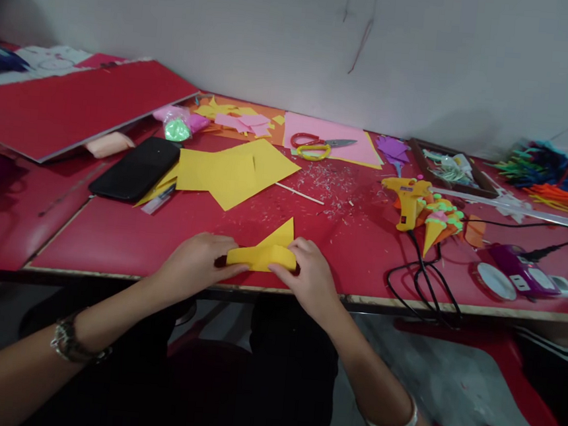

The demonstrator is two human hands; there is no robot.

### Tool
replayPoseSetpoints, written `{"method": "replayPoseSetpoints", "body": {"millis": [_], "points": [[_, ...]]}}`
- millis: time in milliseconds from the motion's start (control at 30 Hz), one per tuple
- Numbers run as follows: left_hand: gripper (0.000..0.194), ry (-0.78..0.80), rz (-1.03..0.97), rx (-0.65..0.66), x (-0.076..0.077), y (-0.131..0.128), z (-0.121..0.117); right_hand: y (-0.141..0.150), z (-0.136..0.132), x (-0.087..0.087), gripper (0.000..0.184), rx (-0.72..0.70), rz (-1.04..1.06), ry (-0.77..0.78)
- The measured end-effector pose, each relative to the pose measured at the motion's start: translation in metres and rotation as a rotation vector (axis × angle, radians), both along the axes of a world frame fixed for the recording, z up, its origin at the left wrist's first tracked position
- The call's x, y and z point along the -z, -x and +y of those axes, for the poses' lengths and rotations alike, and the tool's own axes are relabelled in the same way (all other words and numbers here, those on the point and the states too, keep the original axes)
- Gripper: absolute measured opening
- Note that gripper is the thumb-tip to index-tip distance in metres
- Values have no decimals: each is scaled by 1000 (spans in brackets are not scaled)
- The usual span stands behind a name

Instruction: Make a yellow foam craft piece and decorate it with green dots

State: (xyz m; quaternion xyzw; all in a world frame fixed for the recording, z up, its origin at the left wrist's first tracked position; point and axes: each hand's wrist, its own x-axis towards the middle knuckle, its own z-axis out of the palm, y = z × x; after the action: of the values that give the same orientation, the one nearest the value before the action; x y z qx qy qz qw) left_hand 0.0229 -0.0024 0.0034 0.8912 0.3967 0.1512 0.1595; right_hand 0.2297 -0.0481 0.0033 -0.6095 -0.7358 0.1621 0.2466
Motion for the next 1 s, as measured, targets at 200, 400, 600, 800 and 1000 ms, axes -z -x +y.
{"method": "replayPoseSetpoints", "body": {"millis": [200, 400, 600, 800, 1000], "points": [[32, 8, 3, -19, -3, 4, -1, -2, 0, -1, 19, -15, 8, 58], [17, -82, 114, -82, -4, 3, -6, 0, 1, -1, 22, -15, -55, 40], [44, -364, 177, 194, -11, 5, -3, 0, 2, 0, 20, -34, -79, 38], [45, -449, 291, 545, -15, 5, 4, 1, 2, -1, 16, -26, -84, 57], [49, -323, 343, 542, -13, 21, 7, 2, 2, -3, 19, -30, -88, 76]]}}
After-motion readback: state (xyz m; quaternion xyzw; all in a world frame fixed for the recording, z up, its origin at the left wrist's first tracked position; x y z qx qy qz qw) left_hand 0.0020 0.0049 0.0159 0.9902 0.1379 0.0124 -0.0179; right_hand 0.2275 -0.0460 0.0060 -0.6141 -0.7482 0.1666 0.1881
